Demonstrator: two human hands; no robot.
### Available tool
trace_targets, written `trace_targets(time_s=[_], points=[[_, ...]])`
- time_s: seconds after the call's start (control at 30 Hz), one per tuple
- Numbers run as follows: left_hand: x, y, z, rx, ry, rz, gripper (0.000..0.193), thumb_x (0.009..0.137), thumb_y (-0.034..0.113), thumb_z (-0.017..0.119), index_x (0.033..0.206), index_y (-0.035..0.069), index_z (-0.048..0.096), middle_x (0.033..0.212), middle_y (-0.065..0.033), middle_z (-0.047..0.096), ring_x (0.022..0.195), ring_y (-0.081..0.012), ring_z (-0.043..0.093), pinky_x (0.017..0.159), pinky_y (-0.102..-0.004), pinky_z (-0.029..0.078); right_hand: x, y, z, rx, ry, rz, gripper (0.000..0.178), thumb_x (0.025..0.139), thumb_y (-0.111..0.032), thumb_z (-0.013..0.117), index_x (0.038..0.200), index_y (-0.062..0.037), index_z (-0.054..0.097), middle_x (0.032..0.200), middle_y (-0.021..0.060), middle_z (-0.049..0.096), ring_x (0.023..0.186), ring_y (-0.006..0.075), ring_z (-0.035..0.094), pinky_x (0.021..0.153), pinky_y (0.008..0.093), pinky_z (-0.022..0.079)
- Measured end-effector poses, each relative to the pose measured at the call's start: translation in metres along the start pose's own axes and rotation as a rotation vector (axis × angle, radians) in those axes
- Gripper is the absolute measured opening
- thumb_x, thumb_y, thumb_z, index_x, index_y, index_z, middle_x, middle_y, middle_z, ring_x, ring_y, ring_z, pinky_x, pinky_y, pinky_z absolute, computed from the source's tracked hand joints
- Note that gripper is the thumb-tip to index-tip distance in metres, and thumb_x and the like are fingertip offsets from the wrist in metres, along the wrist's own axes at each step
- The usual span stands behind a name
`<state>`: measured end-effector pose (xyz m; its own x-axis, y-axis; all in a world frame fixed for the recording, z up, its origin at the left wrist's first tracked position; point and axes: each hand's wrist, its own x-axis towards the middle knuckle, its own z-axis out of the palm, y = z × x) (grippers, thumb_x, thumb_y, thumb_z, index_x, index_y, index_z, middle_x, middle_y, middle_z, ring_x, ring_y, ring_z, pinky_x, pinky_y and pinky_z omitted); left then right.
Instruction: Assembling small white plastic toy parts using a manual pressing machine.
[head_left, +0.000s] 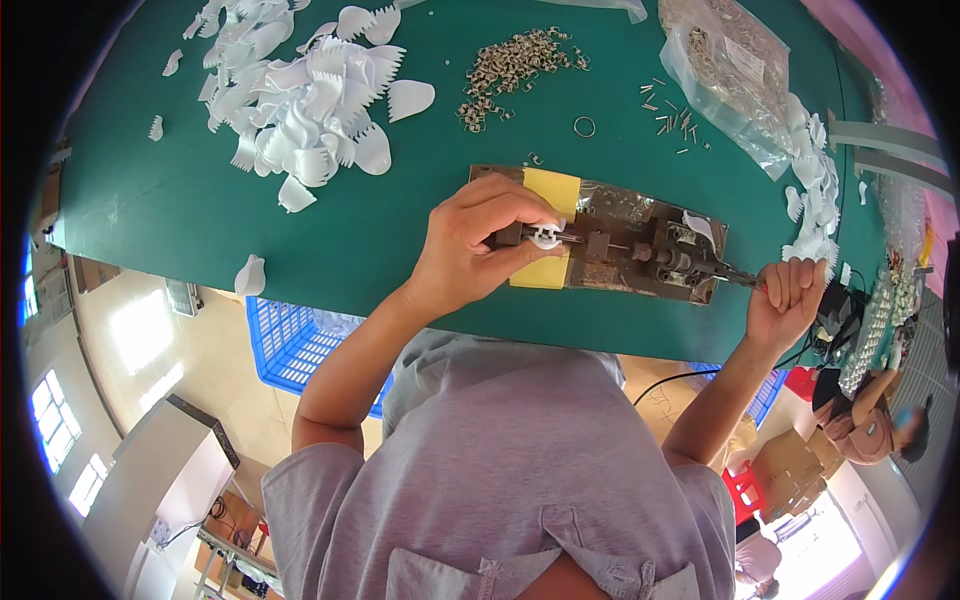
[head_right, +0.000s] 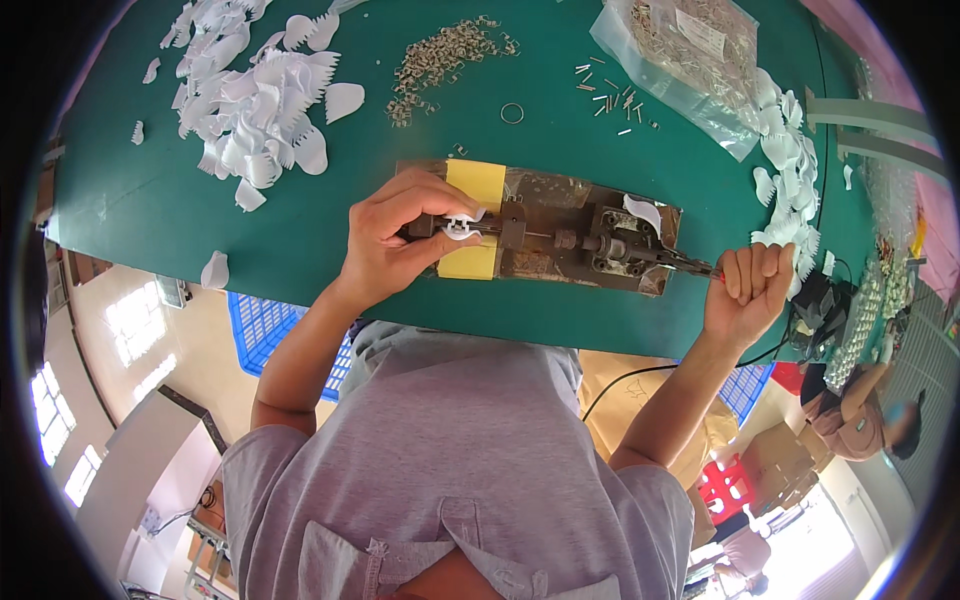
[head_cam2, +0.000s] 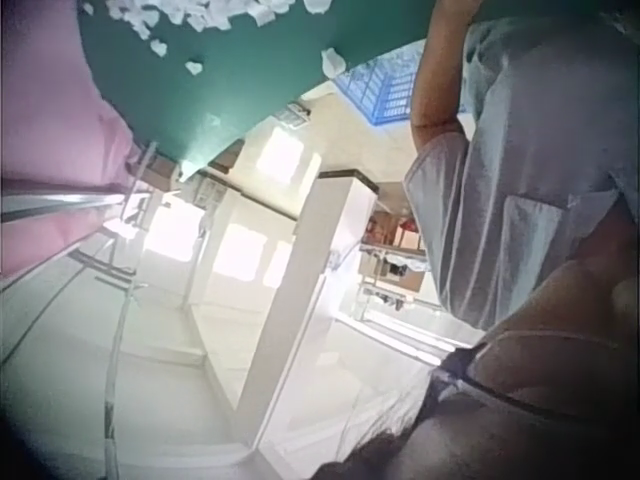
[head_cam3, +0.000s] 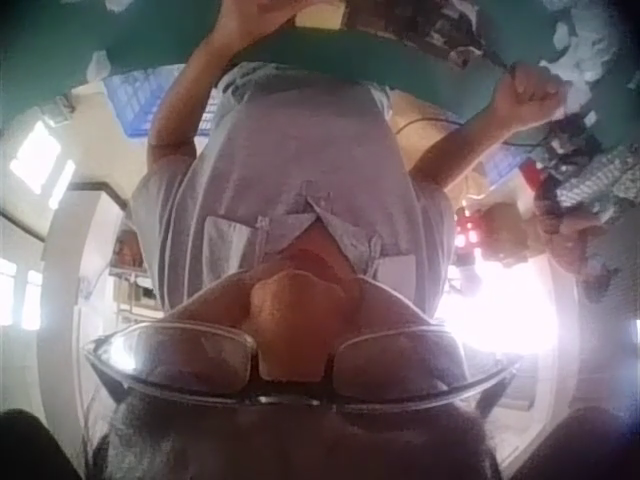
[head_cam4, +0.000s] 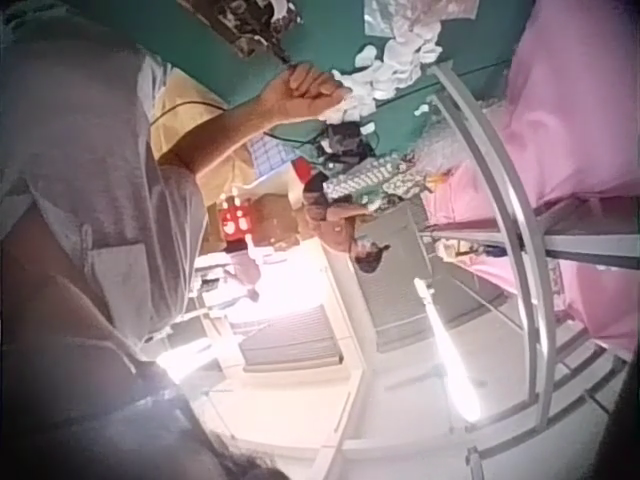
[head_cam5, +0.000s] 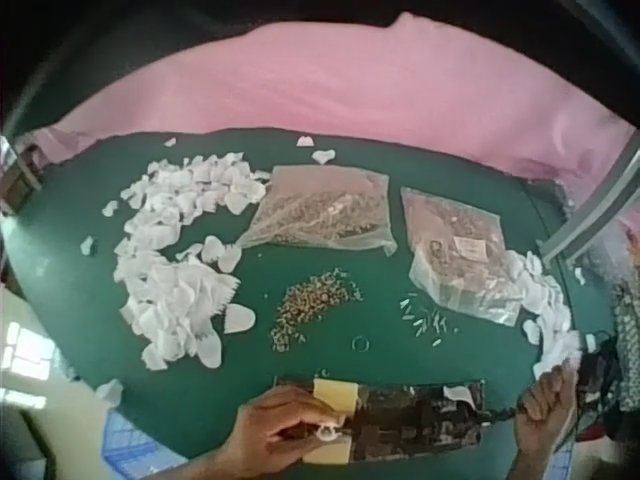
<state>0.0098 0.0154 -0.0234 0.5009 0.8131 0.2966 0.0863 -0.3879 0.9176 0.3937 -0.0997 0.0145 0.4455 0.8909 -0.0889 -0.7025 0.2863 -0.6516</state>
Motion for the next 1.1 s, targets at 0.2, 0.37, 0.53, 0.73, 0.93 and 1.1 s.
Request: trace_targets(time_s=[0.2,0.37,0.53,0.73,0.93,1.1], points=[[0.003,0.001,-0.002,0.048,-0.001,0.004,0.026,0.076,0.001,0.090,0.098,0.005,0.076,0.099,-0.0025,0.078,0.092,-0.0192,0.068,0.083,-0.0324,0.054,-0.002,0.008,0.000,-0.005,0.228,0.074,0.037,0.114,-0.024,0.053,0.080,-0.0079,0.050,0.059,-0.0050,0.031,0.051,0.0058,0.028,0.054,0.0255,0.033],[0.003,0.002,0.001,0.050,0.039,-0.058,0.026,0.071,0.011,0.093,0.092,0.013,0.078,0.091,0.0038,0.072,0.096,-0.0188,0.059,0.089,-0.0349,0.044,-0.002,0.002,0.006,0.041,0.181,0.110,0.036,0.114,-0.024,0.052,0.081,-0.0078,0.051,0.060,-0.0051,0.031,0.051,0.0054,0.028,0.054,0.0257,0.033],[0.009,0.007,-0.005,0.172,0.003,-0.041,0.027,0.069,0.010,0.094,0.093,0.014,0.080,0.091,0.0071,0.074,0.093,-0.0176,0.055,0.092,-0.0343,0.040,-0.012,-0.003,0.054,-0.307,0.059,-0.065,0.037,0.114,-0.022,0.050,0.080,-0.0082,0.052,0.060,-0.0052,0.034,0.051,0.0046,0.027,0.052,0.0263,0.029],[0.007,0.005,-0.003,0.175,0.014,-0.029,0.029,0.068,0.007,0.094,0.092,0.014,0.080,0.094,0.0087,0.077,0.092,-0.0170,0.052,0.091,-0.0334,0.039,-0.015,-0.003,0.055,-0.503,0.066,-0.167,0.039,0.115,-0.021,0.049,0.078,-0.0086,0.051,0.059,-0.0056,0.033,0.048,0.0043,0.024,0.049,0.0267,0.026],[0.005,0.005,-0.001,0.150,0.037,-0.049,0.026,0.069,0.014,0.093,0.091,0.017,0.080,0.088,0.0093,0.073,0.091,-0.0172,0.053,0.095,-0.0347,0.036,-0.014,0.014,0.067,-0.337,-0.001,-0.194,0.042,0.114,-0.016,0.049,0.072,-0.0109,0.045,0.057,-0.0053,0.032,0.048,0.0043,0.023,0.047,0.0267,0.022],[0.005,0.007,-0.004,0.183,0.009,-0.029,0.030,0.068,0.007,0.094,0.095,0.014,0.082,0.090,0.0092,0.074,0.091,-0.0170,0.049,0.087,-0.0307,0.041,-0.024,0.022,0.079,-0.508,0.141,-0.359,0.045,0.113,-0.013,0.049,0.069,-0.0135,0.040,0.056,-0.0051,0.025,0.046,0.0046,0.016,0.045,0.0289,0.014]])
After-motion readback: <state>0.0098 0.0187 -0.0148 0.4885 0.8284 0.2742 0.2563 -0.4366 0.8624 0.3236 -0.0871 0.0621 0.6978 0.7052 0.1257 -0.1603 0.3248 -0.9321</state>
